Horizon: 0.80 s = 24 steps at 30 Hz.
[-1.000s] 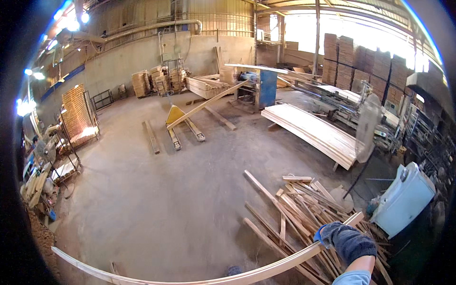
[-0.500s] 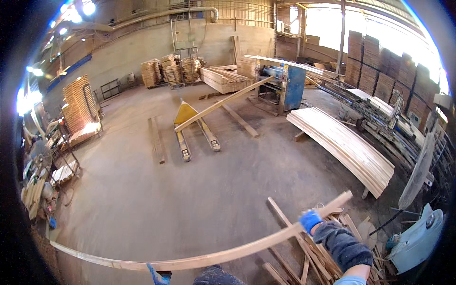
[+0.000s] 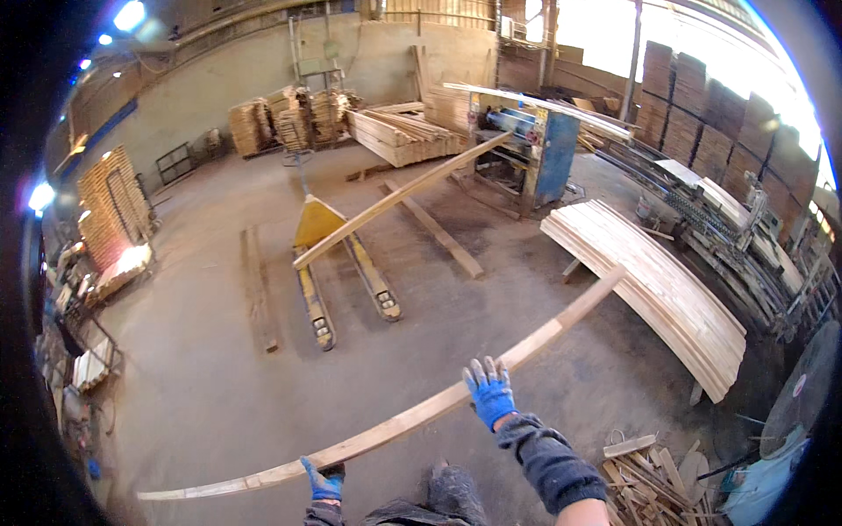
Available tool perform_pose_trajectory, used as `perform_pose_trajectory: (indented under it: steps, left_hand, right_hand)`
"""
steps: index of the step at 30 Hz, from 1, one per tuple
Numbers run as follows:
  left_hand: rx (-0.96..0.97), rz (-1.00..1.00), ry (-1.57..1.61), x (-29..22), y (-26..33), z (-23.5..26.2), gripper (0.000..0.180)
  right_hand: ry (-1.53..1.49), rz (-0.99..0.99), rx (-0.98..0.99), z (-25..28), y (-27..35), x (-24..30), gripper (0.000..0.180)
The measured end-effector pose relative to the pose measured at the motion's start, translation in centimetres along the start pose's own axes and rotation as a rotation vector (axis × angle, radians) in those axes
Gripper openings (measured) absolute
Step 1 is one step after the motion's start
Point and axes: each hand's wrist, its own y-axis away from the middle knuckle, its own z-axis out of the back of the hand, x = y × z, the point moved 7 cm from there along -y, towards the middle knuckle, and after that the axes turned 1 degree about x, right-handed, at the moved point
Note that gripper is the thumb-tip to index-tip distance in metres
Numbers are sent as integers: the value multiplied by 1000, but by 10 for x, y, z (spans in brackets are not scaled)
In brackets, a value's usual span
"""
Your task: The person picks up several long wood planks from the floor and a yellow pallet jack and places them onto a large stack of lumber by hand, aligning the planks alongside another worker.
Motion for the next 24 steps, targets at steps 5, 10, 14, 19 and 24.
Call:
perform_pose_trajectory:
  steps: [5, 10, 14, 19, 24]
  left_hand:
    - [-90, 28, 59, 61, -144, -87, 68]
    - [-98, -6, -71, 75, -280, -171, 72]
    - [-74, -46, -26, 89, -401, -264, 71]
    - [-26, -79, 55, 128, -568, -389, 55]
    - [30, -16, 87, 190, -745, -453, 56]
  right_hand:
    - [35, 40, -59, -119, -163, -55, 88]
    - [-87, 20, 129, -175, -331, -103, 77]
    - [42, 23, -28, -213, -469, -127, 89]
    - [-96, 41, 179, -296, -622, -126, 97]
    - [-139, -12, 286, -414, -786, -176, 100]
